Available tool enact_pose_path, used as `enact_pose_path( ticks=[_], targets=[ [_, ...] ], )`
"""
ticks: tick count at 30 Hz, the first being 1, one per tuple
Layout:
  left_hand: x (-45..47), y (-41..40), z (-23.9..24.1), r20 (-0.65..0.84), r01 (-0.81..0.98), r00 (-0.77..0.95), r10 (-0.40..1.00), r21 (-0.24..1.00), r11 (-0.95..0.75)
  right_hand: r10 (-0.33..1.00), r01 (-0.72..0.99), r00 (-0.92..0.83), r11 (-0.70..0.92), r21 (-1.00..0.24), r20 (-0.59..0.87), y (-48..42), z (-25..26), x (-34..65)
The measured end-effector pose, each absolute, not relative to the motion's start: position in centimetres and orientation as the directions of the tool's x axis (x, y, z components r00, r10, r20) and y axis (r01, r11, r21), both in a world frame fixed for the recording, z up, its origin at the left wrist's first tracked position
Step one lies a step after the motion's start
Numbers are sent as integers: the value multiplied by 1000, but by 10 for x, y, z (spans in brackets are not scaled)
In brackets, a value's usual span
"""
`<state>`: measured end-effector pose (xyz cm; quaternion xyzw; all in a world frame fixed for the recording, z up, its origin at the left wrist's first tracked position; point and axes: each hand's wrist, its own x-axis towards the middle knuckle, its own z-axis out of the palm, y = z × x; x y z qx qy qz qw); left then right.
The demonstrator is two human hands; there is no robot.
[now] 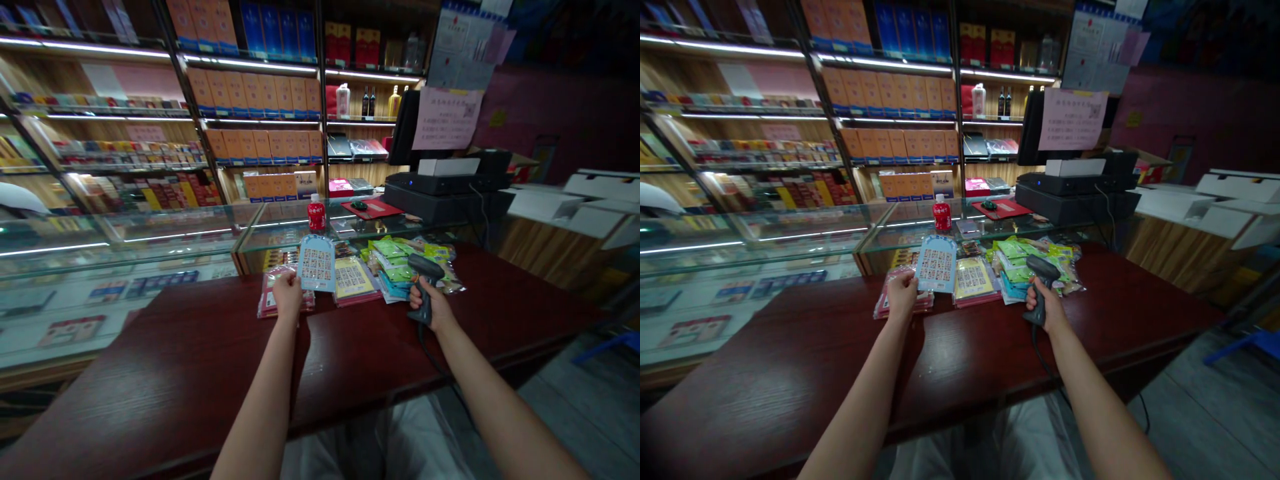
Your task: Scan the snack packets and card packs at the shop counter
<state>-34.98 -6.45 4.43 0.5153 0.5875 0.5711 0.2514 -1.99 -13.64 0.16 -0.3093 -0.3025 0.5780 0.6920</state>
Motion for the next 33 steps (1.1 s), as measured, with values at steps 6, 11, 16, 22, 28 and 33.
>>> enact_pose_path(
  ticks=[6,11,16,22,28,33],
  targets=[
    [-369,-80,38,393,658,-368,843,751,-63,989,-611,144,120,-783,40,-134,-1,-19],
    [-363,-93,50,389,804,-435,813,573,156,989,-607,142,111,-787,30,-134,-1,-18],
    [-349,-99,44,479,948,-223,849,308,76,990,-611,142,106,-784,23,-135,-1,-19],
    [-334,-94,30,356,966,96,929,192,-173,990,-621,144,100,-777,12,-135,-1,-19],
    [-340,-94,30,392,988,-46,919,154,-16,988,-620,151,102,-778,9,-135,-2,-17],
    [-336,-93,31,393,988,10,920,137,-69,989,-622,148,99,-777,7,-135,-1,-17]
  ],
)
